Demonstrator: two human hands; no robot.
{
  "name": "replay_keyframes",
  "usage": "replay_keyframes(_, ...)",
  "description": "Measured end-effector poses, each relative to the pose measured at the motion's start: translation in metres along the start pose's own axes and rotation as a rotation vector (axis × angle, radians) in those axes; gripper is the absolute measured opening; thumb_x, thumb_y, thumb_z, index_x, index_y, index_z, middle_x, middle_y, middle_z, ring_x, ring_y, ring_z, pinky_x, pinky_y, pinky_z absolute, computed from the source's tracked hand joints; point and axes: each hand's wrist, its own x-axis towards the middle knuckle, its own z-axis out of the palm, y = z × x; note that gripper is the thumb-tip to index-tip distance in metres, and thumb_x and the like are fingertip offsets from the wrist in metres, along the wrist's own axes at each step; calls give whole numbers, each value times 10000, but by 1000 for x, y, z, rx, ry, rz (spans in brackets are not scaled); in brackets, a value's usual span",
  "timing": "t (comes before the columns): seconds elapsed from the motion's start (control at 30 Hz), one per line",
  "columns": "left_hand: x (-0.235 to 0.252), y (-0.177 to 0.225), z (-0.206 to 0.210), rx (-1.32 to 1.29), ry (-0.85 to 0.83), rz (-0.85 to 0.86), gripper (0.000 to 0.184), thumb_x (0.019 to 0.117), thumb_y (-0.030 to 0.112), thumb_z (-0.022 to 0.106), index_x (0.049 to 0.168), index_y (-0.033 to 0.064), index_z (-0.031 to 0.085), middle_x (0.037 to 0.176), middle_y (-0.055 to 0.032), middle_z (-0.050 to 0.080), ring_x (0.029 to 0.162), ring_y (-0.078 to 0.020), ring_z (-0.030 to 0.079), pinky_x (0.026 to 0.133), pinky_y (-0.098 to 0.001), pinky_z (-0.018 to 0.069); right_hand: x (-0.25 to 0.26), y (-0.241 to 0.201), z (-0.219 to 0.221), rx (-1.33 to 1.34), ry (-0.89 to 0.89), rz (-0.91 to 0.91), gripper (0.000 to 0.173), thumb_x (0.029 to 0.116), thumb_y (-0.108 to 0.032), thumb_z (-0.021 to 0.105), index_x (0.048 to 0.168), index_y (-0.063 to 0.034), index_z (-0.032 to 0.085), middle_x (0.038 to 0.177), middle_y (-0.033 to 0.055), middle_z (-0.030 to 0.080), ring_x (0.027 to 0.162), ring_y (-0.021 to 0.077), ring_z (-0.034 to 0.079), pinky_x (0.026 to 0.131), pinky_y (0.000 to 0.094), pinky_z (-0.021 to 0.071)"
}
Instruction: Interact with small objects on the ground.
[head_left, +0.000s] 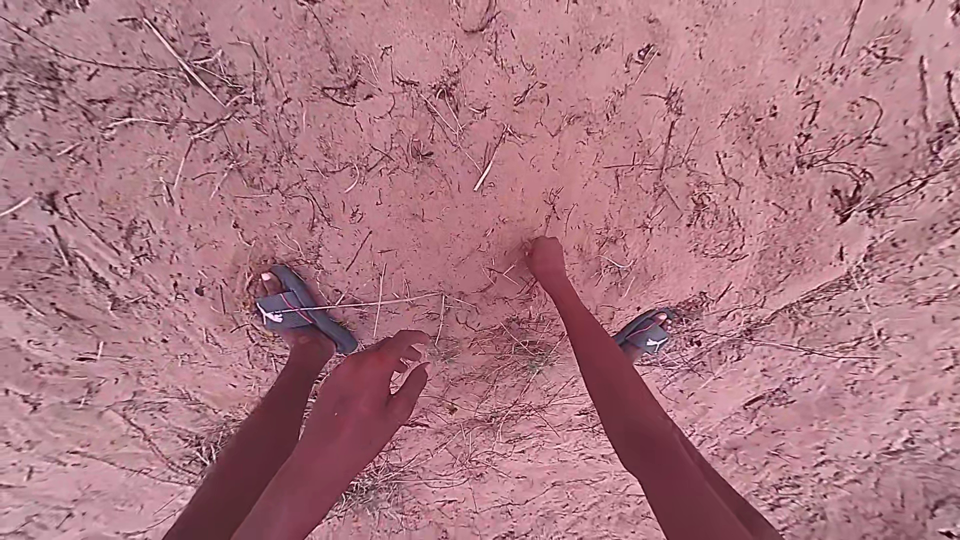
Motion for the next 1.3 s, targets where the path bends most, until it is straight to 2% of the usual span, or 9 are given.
replay_keyframes(0.13,0,-2,-8,-95,-42,-22,367,1012,279,514,1301,96,650,1094,-81,744,945,-198,735,801,-405,601,-1,44,-15,173,19,-231,207,984,-75,577,926,83,696,883,274,698,849,419,695,811,609,515)
replay_keyframes(0.27,-2,-6,-8,-126,-47,-65,336,1030,235,524,1299,75,647,1114,-114,738,962,-236,731,840,-456,584,-60,52,-6,313,-224,-402,216,1019,-73,558,887,55,673,674,102,620,547,147,565,576,350,498)
replay_keyframes(0.4,-1,-6,-6,-128,-90,-116,341,1052,208,521,1330,43,631,1151,-166,723,1001,-302,725,879,-511,567,-133,27,13,-163,-617,-589,280,1037,-53,481,1097,130,685,1067,320,690,1063,461,657,977,596,456)
replay_keyframes(0.53,-2,-7,-1,-120,-116,-134,339,1054,232,528,1327,61,634,1143,-149,724,994,-295,725,876,-509,573,-87,13,13,-165,38,-421,276,1000,1,521,1239,28,658,1063,301,679,982,488,689,798,618,555)
replay_keyframes(0.63,-5,-11,2,-108,-105,-104,351,1047,240,515,1325,61,634,1141,-144,724,986,-278,724,863,-492,575,-28,7,15,-330,64,-395,507,963,20,561,1446,-136,586,1230,294,643,1082,498,659,834,627,547)
replay_keyframes(0.97,-12,-18,-8,-187,-49,-63,372,1057,316,504,1301,76,648,1087,-114,731,950,-235,716,832,-457,569,-48,42,49,229,204,51,243,1023,-68,495,1007,97,673,934,283,698,929,429,700,838,588,522)
replay_keyframes(1.1,-10,-12,-9,-199,-62,-72,358,1057,287,521,1304,59,645,1105,-133,730,973,-263,718,846,-485,566,-111,61,77,392,-206,215,364,1113,-224,419,1006,44,640,742,72,629,607,133,605,620,303,523)
replay_keyframes(1.2,-9,-11,-8,-177,-89,-103,354,1057,275,525,1312,59,641,1118,-141,725,972,-274,716,856,-503,561,-140,57,66,39,-205,-42,304,1070,-123,454,1135,88,663,1042,264,708,1035,376,699,947,518,518)
replay_keyframes(1.3,-10,-11,-3,-164,-90,-94,355,1052,282,527,1308,66,645,1116,-133,727,967,-264,722,844,-486,572,-115,51,49,45,233,-76,287,1078,-145,468,1172,95,595,1051,321,658,963,487,692,801,611,555)
